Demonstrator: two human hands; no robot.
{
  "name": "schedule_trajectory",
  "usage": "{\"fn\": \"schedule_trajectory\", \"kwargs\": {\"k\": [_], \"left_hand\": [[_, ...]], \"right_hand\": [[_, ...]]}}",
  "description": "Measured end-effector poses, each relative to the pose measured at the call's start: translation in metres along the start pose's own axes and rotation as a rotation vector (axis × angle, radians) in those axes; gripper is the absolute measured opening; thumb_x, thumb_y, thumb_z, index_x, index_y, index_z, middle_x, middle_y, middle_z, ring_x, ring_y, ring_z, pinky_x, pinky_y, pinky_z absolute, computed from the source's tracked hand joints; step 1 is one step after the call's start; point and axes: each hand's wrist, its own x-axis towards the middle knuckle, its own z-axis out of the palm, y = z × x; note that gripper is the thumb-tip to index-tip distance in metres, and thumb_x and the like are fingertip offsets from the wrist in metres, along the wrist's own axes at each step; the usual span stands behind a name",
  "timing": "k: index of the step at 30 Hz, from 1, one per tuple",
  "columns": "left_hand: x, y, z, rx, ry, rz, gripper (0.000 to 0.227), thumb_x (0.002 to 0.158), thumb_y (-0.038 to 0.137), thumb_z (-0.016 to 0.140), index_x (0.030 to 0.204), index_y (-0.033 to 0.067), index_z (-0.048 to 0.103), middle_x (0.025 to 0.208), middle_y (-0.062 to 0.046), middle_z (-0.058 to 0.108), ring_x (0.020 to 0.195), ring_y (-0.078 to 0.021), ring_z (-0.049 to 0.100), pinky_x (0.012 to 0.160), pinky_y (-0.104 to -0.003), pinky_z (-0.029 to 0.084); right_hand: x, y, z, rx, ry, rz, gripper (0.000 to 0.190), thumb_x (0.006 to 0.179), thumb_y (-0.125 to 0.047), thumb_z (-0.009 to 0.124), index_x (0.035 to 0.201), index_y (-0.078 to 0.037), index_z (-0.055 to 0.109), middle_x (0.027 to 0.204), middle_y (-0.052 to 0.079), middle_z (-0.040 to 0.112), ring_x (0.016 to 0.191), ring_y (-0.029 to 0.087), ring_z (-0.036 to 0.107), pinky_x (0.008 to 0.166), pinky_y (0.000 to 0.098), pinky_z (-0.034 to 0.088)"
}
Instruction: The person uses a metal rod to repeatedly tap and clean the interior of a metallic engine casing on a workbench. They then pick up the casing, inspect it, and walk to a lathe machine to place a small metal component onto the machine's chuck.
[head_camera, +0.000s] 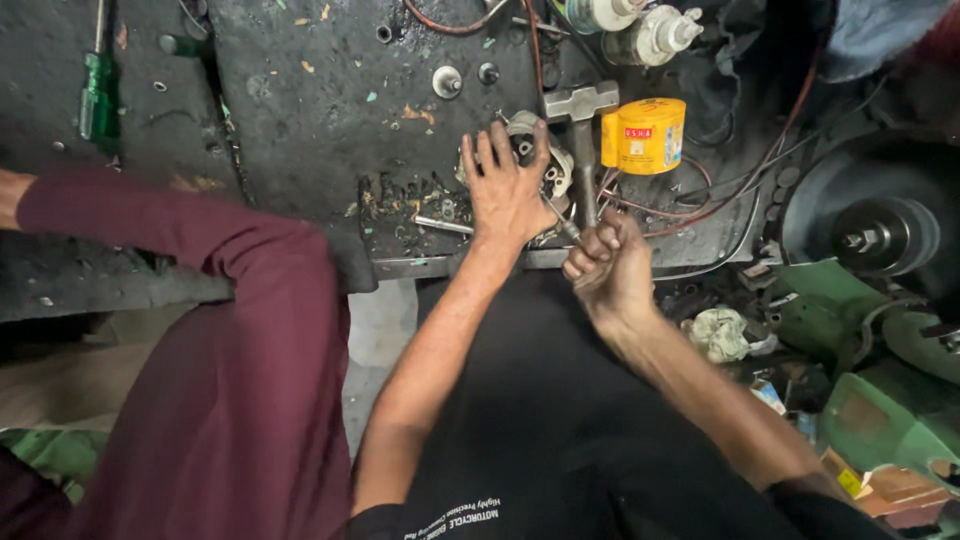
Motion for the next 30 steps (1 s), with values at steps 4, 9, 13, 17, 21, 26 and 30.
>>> {"fn": "schedule_trajectory", "kwargs": {"k": [4,9,13,17,21,26,30], "left_hand": [[-0.002,0.0,0.002,-0.014,0.057,-0.001,0.11,0.063,0.062,0.08,0.155,0.0178,0.038,0.143,-0.039,0.044,0.133,-0.0548,0.042,0.12,-0.068,0.02],[-0.004,-0.002,0.001,-0.021,0.024,-0.006,0.113,0.063,0.064,0.081,0.156,0.0152,0.038,0.143,-0.039,0.043,0.134,-0.0547,0.04,0.12,-0.068,0.02],[-0.001,0.002,-0.002,0.005,0.004,-0.009,0.114,0.061,0.064,0.081,0.155,0.0151,0.04,0.143,-0.038,0.043,0.134,-0.0538,0.04,0.119,-0.068,0.021],[-0.002,0.001,-0.003,0.003,-0.012,-0.02,0.113,0.06,0.064,0.081,0.154,0.0162,0.039,0.143,-0.037,0.044,0.134,-0.0526,0.041,0.119,-0.068,0.022],[0.0,-0.001,-0.001,-0.014,0.008,-0.006,0.115,0.059,0.066,0.081,0.154,0.0163,0.039,0.144,-0.038,0.043,0.133,-0.0531,0.041,0.119,-0.068,0.022],[0.003,-0.005,-0.002,-0.019,0.006,0.012,0.115,0.059,0.066,0.082,0.154,0.0162,0.04,0.142,-0.038,0.044,0.132,-0.054,0.041,0.119,-0.068,0.022],[0.003,-0.001,-0.003,-0.013,-0.009,0.002,0.115,0.06,0.066,0.081,0.155,0.0165,0.039,0.143,-0.038,0.043,0.133,-0.0536,0.04,0.119,-0.067,0.022]], "right_hand": [[-0.015,-0.032,-0.018,-0.302,-0.164,-0.051,0.031,0.078,-0.009,0.058,0.109,-0.005,0.062,0.114,0.012,0.067,0.101,0.034,0.062,0.091,0.0458,0.045],[-0.024,-0.053,-0.023,-1.447,-0.226,-1.007,0.031,0.076,-0.013,0.063,0.103,0.001,0.062,0.112,0.016,0.065,0.11,0.042,0.063,0.101,0.0528,0.043],[-0.01,-0.037,-0.015,-1.834,-0.573,-0.779,0.031,0.076,-0.013,0.062,0.104,0.001,0.062,0.113,0.016,0.064,0.111,0.042,0.062,0.102,0.0527,0.043],[0.02,-0.023,-0.022,-1.818,-0.675,-0.536,0.032,0.077,-0.013,0.062,0.106,0.001,0.061,0.114,0.016,0.064,0.111,0.041,0.062,0.102,0.0526,0.043],[0.018,-0.011,-0.023,-0.944,-0.346,-0.197,0.033,0.078,-0.013,0.062,0.107,0.001,0.061,0.115,0.016,0.064,0.112,0.041,0.061,0.102,0.0526,0.043],[-0.018,-0.003,-0.007,-0.122,-0.122,-0.044,0.033,0.078,-0.013,0.062,0.109,0.0,0.06,0.117,0.016,0.064,0.113,0.04,0.061,0.103,0.0525,0.043],[-0.037,-0.033,-0.029,-0.433,-0.158,-0.227,0.034,0.079,-0.013,0.062,0.11,0.0,0.06,0.118,0.016,0.064,0.113,0.04,0.061,0.103,0.0524,0.043]]}}
